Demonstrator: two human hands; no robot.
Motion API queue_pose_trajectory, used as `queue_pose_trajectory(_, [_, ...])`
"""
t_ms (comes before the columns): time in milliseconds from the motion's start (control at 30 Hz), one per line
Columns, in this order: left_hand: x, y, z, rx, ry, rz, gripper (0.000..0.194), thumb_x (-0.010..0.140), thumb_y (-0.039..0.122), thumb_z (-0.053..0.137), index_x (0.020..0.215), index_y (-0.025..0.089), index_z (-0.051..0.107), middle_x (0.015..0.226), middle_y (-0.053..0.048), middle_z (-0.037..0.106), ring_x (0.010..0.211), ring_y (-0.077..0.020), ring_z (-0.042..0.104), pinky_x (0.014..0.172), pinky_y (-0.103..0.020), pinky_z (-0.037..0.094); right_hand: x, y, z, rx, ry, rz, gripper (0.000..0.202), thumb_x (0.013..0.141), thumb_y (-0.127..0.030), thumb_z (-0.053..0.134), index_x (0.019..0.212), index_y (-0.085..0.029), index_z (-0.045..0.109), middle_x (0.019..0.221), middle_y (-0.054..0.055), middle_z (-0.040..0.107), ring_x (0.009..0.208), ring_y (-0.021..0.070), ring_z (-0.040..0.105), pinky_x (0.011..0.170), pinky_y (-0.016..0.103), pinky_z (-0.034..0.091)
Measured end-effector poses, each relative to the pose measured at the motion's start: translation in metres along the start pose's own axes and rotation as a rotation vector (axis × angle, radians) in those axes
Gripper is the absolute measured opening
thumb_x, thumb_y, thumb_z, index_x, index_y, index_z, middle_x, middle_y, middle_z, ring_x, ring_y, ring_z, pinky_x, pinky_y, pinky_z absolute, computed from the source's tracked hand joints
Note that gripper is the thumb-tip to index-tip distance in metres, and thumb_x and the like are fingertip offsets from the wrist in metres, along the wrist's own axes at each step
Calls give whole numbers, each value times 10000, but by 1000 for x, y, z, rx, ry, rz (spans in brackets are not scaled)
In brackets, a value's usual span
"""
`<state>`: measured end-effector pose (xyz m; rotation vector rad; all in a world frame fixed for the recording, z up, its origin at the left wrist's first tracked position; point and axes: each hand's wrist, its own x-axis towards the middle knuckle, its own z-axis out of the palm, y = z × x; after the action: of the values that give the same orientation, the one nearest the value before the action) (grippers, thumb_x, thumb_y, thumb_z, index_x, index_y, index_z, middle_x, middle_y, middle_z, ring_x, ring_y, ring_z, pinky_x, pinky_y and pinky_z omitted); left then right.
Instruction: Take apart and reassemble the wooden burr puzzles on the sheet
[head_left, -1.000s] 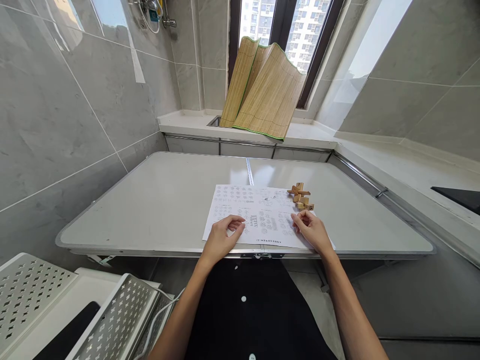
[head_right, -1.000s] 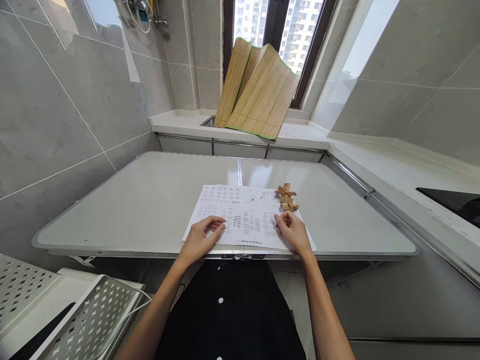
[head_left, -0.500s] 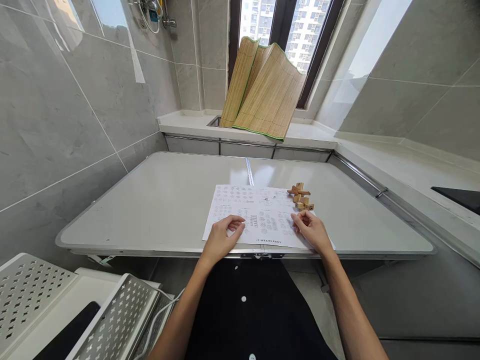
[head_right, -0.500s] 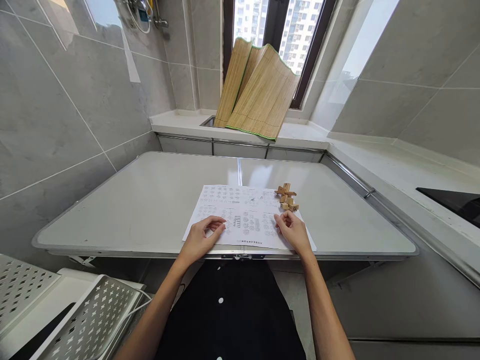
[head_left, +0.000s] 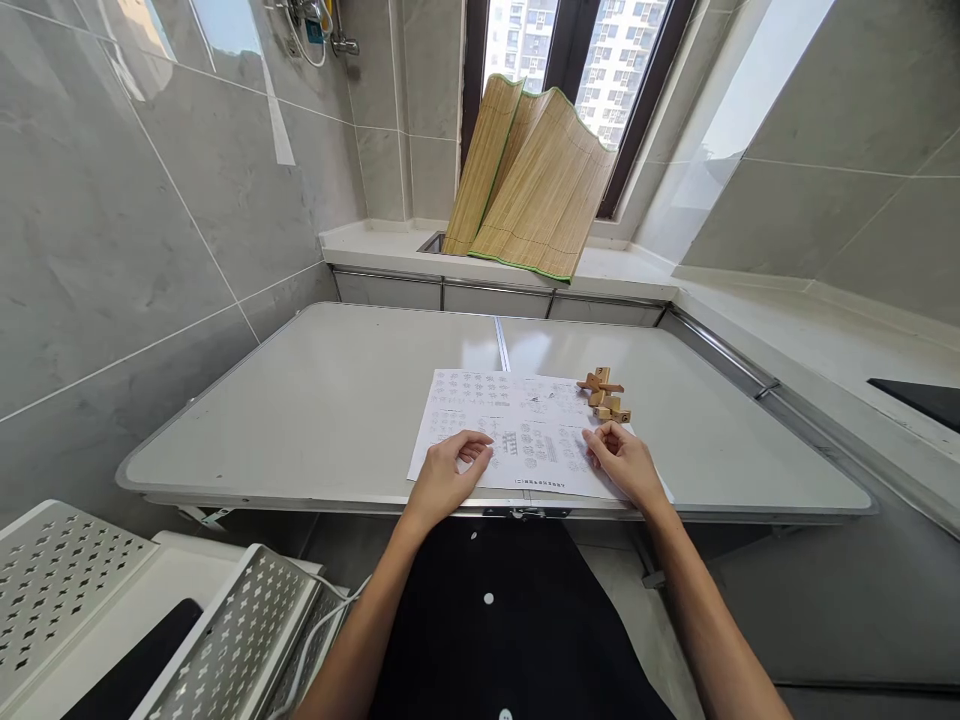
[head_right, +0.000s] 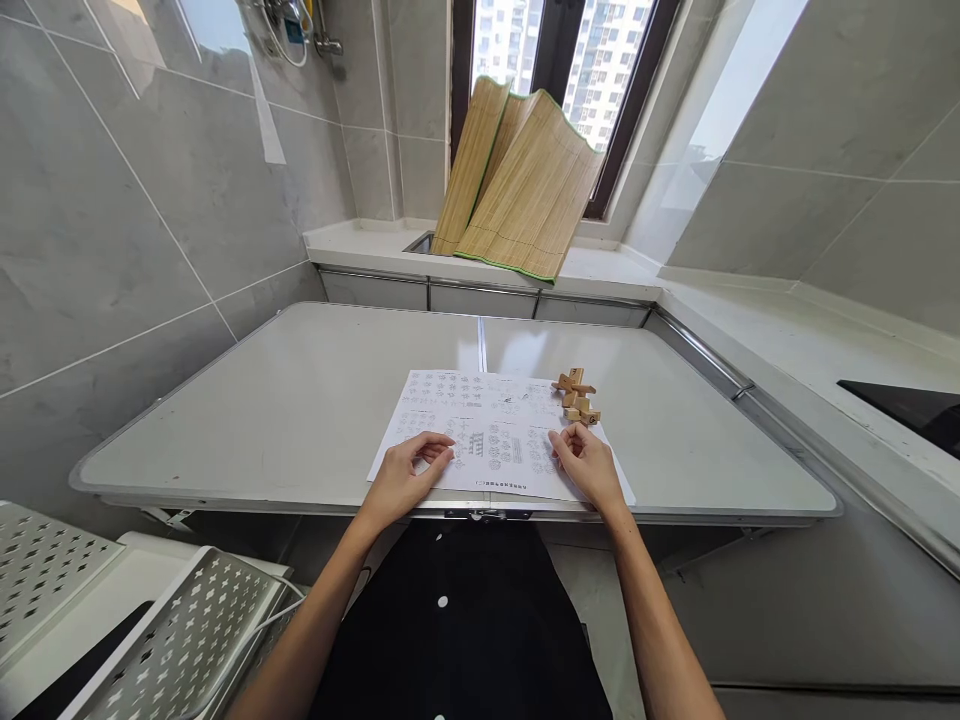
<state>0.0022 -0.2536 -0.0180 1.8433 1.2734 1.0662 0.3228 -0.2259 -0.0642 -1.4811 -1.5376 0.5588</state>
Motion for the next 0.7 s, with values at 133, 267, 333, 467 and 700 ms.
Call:
queue_pose_trajectory(133, [0, -1, 0, -7, -4, 5, 245, 986, 429, 614, 1073, 242, 746, 1035, -32, 786, 982, -226, 730, 902, -351, 589, 3, -5, -2, -48, 107, -55, 432, 936, -626, 628, 736, -258, 523, 627, -8, 633, 564, 181, 572, 636, 309, 473])
queue_pose_trajectory(267, [-1, -1, 1, -12, -6, 6, 237, 981, 420, 619, 1069, 239, 745, 1027, -28, 785, 975, -221, 728, 922, -354, 587, 26, -5, -16, -119, 409, -107, 384, 963, -593, 560, 801, -247, 518, 686, -9, 622, 607, 181, 585, 641, 304, 460])
queue_pose_trajectory(333, [-1, 0, 0, -9, -8, 5, 234, 981, 419, 619, 1071, 243, 745, 1026, -24, 785, 975, -221, 729, 909, -351, 589, 47, -2, -27, -240, 454, -116, 348, 969, -562, 527, 838, -239, 532, 744, 10, 658, 642, 185, 617, 676, 313, 479])
queue_pose_trajectory(467, [-1, 0, 0, -3, -3, 6, 219, 980, 408, 623, 1061, 246, 747, 1004, -17, 786, 965, -217, 733, 895, -346, 590, 93, 10, -49, -301, 348, -62, 325, 883, -534, 589, 903, -211, 614, 938, 94, 747, 771, 225, 689, 730, 342, 513])
queue_pose_trajectory(700, [0, -3, 1, -4, 6, 25, 207, 977, 394, 631, 1060, 246, 750, 996, -15, 791, 953, -210, 741, 886, -336, 596, 144, 33, -67, -441, -14, 157, 410, 767, -618, 704, 812, -212, 732, 869, 93, 805, 813, 276, 718, 676, 334, 494])
